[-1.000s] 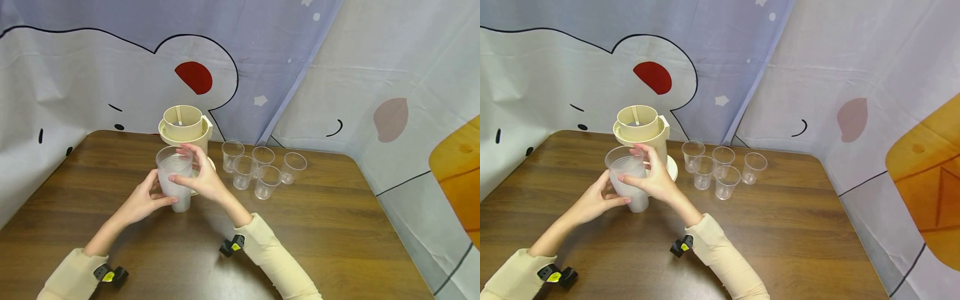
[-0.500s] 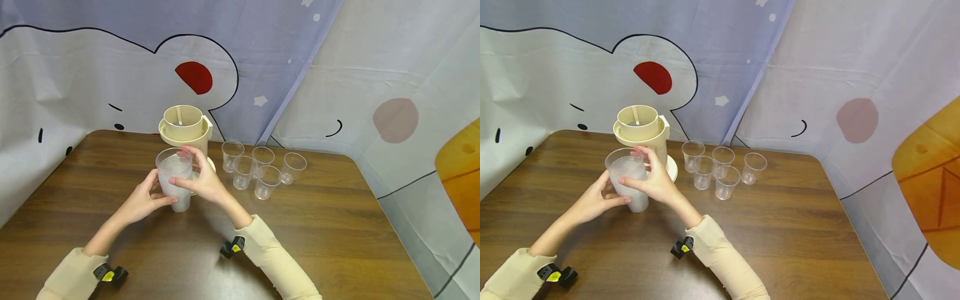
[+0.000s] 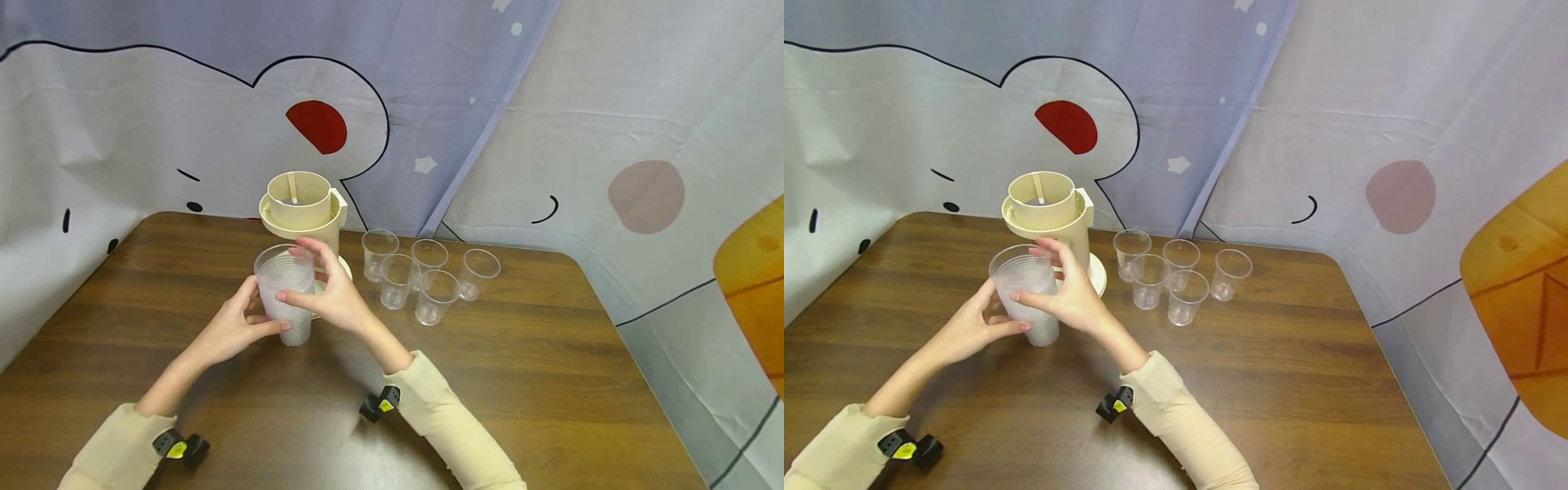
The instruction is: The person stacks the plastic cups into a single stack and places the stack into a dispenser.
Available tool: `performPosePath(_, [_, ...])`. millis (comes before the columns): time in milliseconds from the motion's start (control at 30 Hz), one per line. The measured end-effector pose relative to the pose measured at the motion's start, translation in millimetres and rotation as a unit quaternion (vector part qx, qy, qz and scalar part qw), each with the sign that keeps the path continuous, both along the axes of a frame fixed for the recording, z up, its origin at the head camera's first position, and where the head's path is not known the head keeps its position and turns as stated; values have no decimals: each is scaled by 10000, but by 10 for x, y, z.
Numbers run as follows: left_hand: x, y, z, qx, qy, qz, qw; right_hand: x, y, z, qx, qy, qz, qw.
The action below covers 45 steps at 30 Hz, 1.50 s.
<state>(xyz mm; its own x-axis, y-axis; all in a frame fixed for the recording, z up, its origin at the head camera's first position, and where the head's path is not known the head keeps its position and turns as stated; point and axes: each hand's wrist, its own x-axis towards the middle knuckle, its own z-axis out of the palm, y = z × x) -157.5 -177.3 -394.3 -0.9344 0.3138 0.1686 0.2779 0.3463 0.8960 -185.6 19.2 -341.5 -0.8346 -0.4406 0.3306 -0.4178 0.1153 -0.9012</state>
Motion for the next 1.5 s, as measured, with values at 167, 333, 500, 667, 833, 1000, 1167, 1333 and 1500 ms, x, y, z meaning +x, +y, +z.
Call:
performPosePath(167, [-14,-4,-16,-51,-19,-4,10000,-5,1,-1,36,-40,20,10000])
performPosePath(333, [-16,-4,-24,-34,-20,-26,10000,-10,3,-10,47,-32,46,10000])
performPosePath(500, [-13,-6,-28,-21,19,-46,10000,-10,8,-13,46,-22,75,10000])
performPosePath(667, [-14,-5,-30,34,37,-73,10000,-6,12,-16,107,-29,66,9999])
performPosePath(833, [-11,-3,-30,40,40,-64,10000,-6,7,-16,134,-11,43,9999])
performPosePath(1000, [-14,-3,-31,10,2,-42,10000,1,6,-3,64,-59,27,10000])
performPosePath(1167, [-19,-6,-33,-7,-12,-41,10000,4,5,0,16,-36,31,10000])
performPosePath(1333, [-18,-7,-39,-12,9,-41,10000,9,-2,-5,55,-34,22,10000])
performPosePath(1500, [-20,-9,-45,-5,36,-30,10000,17,-7,-7,136,-118,-15,9998])
